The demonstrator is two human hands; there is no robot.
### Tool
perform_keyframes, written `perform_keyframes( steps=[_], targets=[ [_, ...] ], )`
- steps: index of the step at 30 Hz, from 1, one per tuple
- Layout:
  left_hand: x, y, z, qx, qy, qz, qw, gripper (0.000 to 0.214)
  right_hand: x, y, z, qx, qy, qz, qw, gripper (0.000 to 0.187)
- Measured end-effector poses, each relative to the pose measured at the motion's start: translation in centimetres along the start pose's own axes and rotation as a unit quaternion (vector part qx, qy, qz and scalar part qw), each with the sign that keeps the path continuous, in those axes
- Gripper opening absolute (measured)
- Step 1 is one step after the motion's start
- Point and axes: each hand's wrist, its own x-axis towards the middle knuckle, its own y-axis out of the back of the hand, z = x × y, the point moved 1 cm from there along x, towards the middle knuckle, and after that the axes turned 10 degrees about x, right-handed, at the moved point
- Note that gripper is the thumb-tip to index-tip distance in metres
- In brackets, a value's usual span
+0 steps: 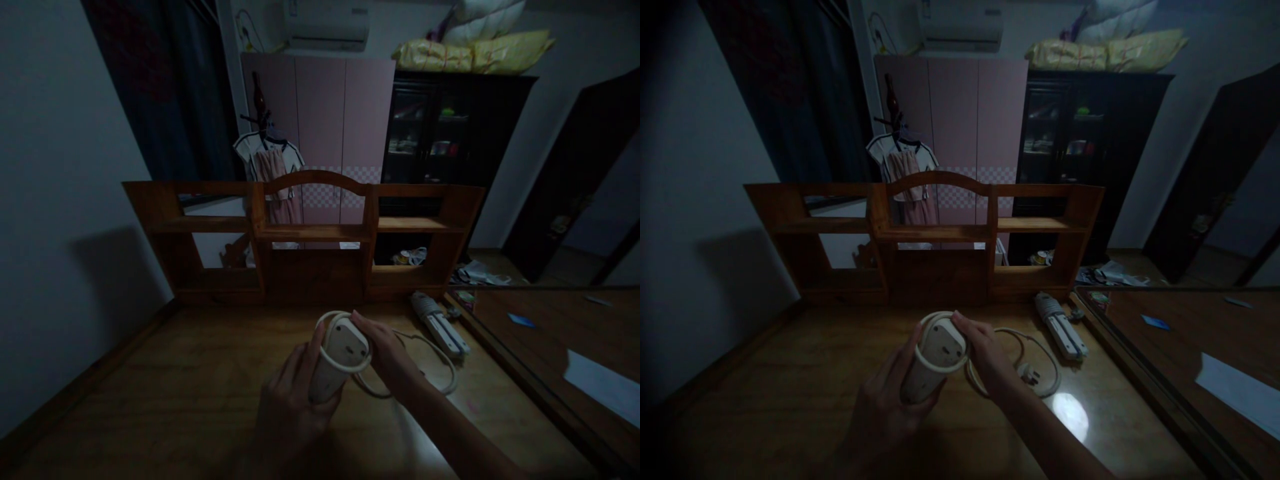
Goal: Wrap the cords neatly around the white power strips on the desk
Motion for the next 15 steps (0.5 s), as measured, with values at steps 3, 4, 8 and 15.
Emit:
perform_keyframes(
  steps=[3, 4, 8, 15],
  targets=[
    [-0.1, -0.3, -0.3, 0.059, -0.011, 0.011, 0.998, 0.083, 0.4, 0.0, 0.4, 0.034, -0.003, -0.001, 0.999, 0.036],
    [-0.1, -0.4, -0.4, 0.072, -0.014, 0.015, 0.997, 0.082, 0.5, 0.1, 0.5, 0.042, -0.004, -0.002, 0.999, 0.035],
    [-0.3, -0.6, -0.5, 0.103, -0.014, 0.019, 0.994, 0.082, 1.2, 0.5, 1.4, 0.061, -0.028, -0.037, 0.997, 0.039],
    [-1.5, -2.5, -1.6, 0.132, -0.033, 0.037, 0.990, 0.081, 2.5, 1.0, 1.9, 0.053, -0.083, -0.037, 0.994, 0.035]
  ],
)
